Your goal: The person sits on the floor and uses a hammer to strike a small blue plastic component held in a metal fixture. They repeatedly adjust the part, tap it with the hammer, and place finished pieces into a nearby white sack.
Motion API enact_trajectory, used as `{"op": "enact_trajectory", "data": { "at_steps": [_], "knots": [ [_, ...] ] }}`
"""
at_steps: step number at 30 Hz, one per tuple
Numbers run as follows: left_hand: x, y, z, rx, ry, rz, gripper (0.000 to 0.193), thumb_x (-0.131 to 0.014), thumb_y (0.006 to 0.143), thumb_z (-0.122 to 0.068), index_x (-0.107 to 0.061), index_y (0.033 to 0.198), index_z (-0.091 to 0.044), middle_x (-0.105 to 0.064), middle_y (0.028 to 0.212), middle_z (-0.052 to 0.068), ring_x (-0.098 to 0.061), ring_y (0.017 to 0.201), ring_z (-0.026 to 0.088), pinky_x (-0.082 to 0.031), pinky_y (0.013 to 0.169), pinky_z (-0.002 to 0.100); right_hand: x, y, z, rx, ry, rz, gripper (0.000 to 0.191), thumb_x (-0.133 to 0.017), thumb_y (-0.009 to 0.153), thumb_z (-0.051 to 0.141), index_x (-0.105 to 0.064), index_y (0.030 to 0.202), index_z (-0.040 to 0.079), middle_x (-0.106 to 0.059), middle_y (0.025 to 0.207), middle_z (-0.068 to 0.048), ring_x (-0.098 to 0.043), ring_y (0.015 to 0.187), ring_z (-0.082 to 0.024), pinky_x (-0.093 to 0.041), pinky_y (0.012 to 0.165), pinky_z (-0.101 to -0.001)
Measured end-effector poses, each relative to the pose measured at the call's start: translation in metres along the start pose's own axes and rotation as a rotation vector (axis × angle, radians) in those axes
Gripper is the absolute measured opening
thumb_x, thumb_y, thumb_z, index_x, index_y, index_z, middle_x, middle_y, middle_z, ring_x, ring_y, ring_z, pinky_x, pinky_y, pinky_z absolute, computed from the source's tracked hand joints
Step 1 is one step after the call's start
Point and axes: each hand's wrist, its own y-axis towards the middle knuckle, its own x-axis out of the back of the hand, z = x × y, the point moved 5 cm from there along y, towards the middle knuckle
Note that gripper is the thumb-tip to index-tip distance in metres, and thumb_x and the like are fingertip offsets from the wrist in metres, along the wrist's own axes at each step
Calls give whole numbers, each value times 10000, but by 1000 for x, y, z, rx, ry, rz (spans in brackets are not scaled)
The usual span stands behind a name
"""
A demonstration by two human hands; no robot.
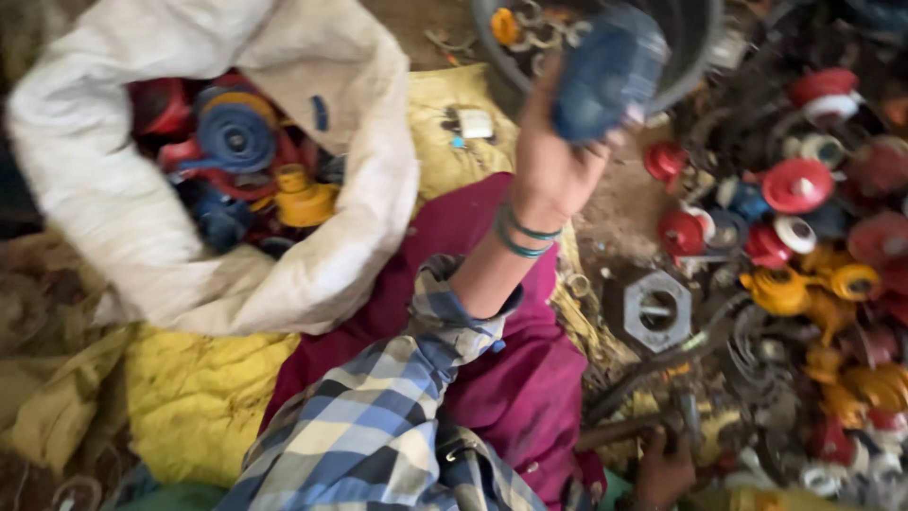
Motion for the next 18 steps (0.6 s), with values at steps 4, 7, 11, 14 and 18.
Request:
{"op": "enact_trajectory", "data": {
  "at_steps": [4,7,11,14,18],
  "knots": [
    [-44,-20,-88,-269,-274,341,553,-417,1158,-538,-586,1396,-68,-611,1416,181,-685,1053,167,-595,861,221,-5,3,0,-44,-28,30,327,-709,1040,350,-749,1126,37,-753,848,-197,-743,845,-363,-576,796,-471],
    [-42,-28,-113,-299,-284,307,617,-451,1130,-568,-551,1451,-50,-593,1406,155,-663,984,159,-591,855,267,-1,-2,1,39,-38,-14,341,-716,1054,341,-761,1213,42,-743,945,-216,-718,858,-377,-567,775,-472],
    [-24,-31,-90,-152,-236,120,438,-429,1118,-472,-547,1354,-122,-628,1299,20,-624,895,114,-563,783,229,0,-17,-10,5,331,8,295,-704,1041,255,-727,1204,11,-758,1076,-174,-722,961,-304,-553,890,-403],
    [-10,-41,-40,54,-221,73,349,-412,1138,-398,-547,1331,-141,-648,1180,-28,-612,799,76,-557,743,198,7,-28,0,182,57,-98,240,-718,988,217,-753,1195,101,-747,1164,-173,-689,1099,-359,-525,994,-478],
    [39,-69,61,432,70,-37,348,-515,1157,-413,-629,1331,-134,-715,1082,27,-653,829,98,-519,686,208,4,-44,14,-123,158,-75,220,-709,980,205,-726,1136,51,-734,964,-183,-735,853,-336,-570,753,-427]
  ]
}}
